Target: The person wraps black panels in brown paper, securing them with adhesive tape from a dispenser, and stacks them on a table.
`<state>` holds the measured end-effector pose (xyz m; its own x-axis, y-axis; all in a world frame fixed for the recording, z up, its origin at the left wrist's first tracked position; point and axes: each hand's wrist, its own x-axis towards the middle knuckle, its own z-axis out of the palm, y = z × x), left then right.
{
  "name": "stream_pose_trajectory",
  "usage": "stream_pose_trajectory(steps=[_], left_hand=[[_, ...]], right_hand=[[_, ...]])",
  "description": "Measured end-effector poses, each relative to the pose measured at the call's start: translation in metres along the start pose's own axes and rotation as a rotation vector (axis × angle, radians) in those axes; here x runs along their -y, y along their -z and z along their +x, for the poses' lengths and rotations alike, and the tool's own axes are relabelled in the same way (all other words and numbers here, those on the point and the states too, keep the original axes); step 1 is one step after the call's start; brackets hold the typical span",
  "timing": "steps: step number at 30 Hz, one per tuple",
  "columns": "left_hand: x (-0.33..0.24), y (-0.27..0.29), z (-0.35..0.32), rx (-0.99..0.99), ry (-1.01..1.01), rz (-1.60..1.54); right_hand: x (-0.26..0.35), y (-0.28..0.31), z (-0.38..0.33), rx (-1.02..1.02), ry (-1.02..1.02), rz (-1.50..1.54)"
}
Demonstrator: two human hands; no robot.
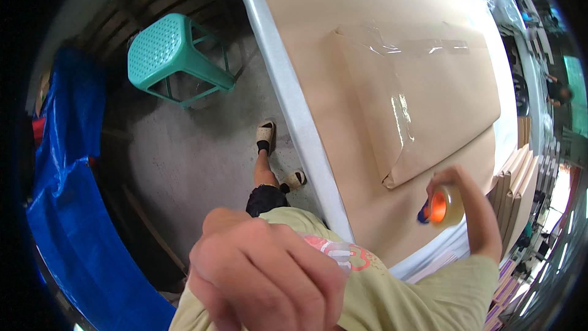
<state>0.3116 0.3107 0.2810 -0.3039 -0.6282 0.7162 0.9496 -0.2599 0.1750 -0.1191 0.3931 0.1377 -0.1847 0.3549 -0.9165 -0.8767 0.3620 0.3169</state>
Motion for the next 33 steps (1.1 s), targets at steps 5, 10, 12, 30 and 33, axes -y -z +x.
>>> stream_pose_trajectory(steps=[5, 10, 12, 30, 33], left_hand=[[-0.022, 0.001, 0.006, 0.135, 0.319, -0.147], [-0.004, -0.014, 0.011, 0.277, 0.257, -0.071], [0.013, -0.016, 0.002, 0.02, 0.359, 0.02], [-0.01, 0.244, -0.081, -1.163, 0.069, 1.522], [0.002, 0.208, -0.024, -0.717, 0.213, 1.559]], right_hand=[[-0.062, -0.113, -0.009, -0.104, 0.402, 0.459], [-0.04, -0.259, -0.015, -0.671, 0.769, 1.671], [-0.025, -0.301, 0.014, -0.864, 0.969, 2.031], [0.024, -0.274, 0.034, -1.972, 0.018, 1.522], [0.106, -0.192, -0.053, -1.77, 0.667, 1.829]])
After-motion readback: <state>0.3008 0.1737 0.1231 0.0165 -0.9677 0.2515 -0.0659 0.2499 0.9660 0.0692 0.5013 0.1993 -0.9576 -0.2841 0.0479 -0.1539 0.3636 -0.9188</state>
